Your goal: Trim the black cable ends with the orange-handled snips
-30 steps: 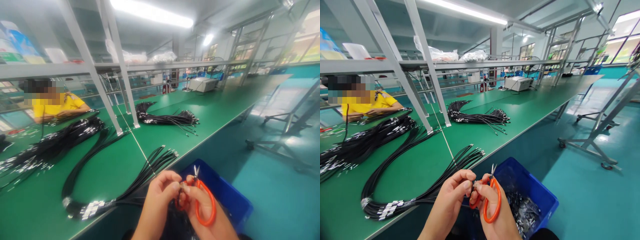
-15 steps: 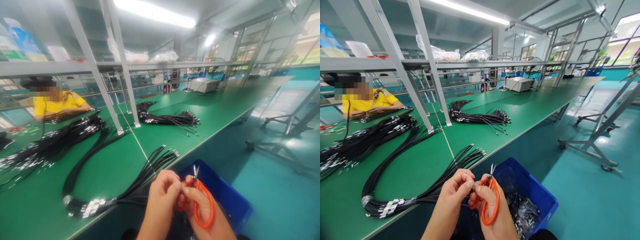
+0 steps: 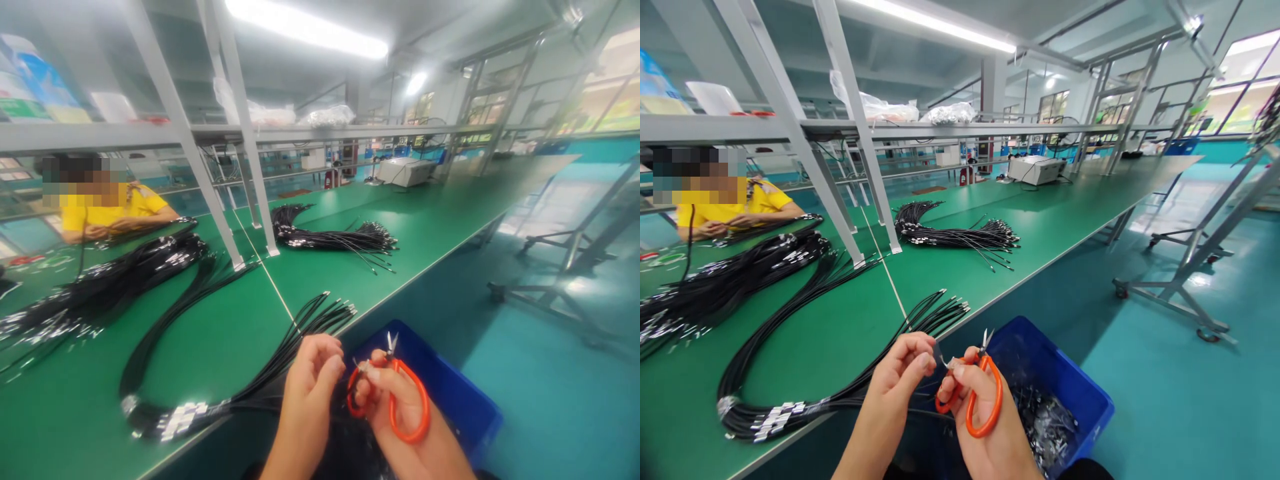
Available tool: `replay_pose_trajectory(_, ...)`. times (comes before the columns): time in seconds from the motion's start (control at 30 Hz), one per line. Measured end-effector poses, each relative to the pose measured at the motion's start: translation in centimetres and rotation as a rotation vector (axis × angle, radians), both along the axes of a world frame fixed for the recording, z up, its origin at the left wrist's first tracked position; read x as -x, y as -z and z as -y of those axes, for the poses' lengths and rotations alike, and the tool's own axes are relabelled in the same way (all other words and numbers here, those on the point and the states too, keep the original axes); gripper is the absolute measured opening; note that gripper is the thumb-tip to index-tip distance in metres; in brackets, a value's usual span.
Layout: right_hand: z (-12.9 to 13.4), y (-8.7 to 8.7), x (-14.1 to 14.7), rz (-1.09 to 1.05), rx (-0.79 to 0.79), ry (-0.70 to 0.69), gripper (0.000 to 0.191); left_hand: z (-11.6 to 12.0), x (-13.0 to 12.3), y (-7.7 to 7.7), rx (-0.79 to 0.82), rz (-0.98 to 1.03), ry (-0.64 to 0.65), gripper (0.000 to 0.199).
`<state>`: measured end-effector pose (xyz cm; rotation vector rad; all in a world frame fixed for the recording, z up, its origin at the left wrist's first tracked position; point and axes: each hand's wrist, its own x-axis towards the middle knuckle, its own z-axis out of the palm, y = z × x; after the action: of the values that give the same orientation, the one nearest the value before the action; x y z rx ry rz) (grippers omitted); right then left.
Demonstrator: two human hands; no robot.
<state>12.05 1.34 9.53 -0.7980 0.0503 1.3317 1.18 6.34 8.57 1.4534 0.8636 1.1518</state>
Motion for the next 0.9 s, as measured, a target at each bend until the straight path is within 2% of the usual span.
replay_pose_trajectory(0.07, -0.1, 0.0, 0.1, -0.012, 0.009, 0.012, 0.029, -0.1, 0.5, -0.1, -0.379, -0.236, -0.096, 0.017)
replay_pose_trajectory(0.13, -0.2, -0.1, 0.2, -0.033, -0.014, -0.002, 0.029, -0.1, 0.6, -0.4, -0.664, -0.417, -0.122, 0.025)
replay_pose_trajectory(0.2, -0.3, -0.2, 0.2, -0.044, -0.051, -0.022, 0.027, -0.2, 0.6, -0.5, -0.814, -0.500, -0.147, 0.024)
replay_pose_trajectory(0.3, -0.2, -0.3, 0.3, -0.041, -0.057, -0.020, 0.026, -0.5, 0.6, -0.4, -0.902, -0.554, -0.233, 0.022)
replay_pose_trajectory(0.33, -0.2, -0.3, 0.4, -0.039, -0.050, -0.005, 0.026, -0.6, 0.8, -0.3, -0.882, -0.569, -0.260, 0.021)
replay_pose_trajectory(0.4, -0.1, -0.3, 0.5, -0.032, -0.043, 0.025, 0.026, -0.7, 1.2, -0.2, -0.718, -0.548, -0.235, 0.020)
replay_pose_trajectory(0.53, -0.2, -0.3, 0.8, 0.008, -0.081, 0.010, 0.019, -0.2, 1.6, -0.1, -0.218, -0.370, 0.098, 0.016)
replay_pose_trajectory(0.6, -0.3, -0.2, 0.9, 0.064, -0.111, -0.012, 0.015, 0.1, 1.4, 0.0, -0.055, -0.252, 0.190, 0.011)
replay_pose_trajectory(0.67, -0.2, 0.0, 0.9, 0.146, -0.147, -0.019, 0.015, 0.1, 1.2, 0.0, 0.041, -0.138, 0.209, 0.012)
replay_pose_trajectory(0.77, -0.1, 0.2, 0.7, 0.353, -0.176, 0.068, 0.015, -0.1, 1.1, 0.2, 0.184, -0.020, 0.205, 0.013)
replay_pose_trajectory(0.83, -0.2, 0.4, 0.6, 0.513, -0.176, 0.142, 0.014, -0.4, 1.3, 0.2, 0.258, 0.024, 0.207, 0.016)
replay_pose_trajectory(0.9, -0.4, 0.5, 0.5, 0.624, -0.224, 0.152, 0.016, -0.5, 1.5, 0.2, 0.290, 0.041, 0.233, 0.019)
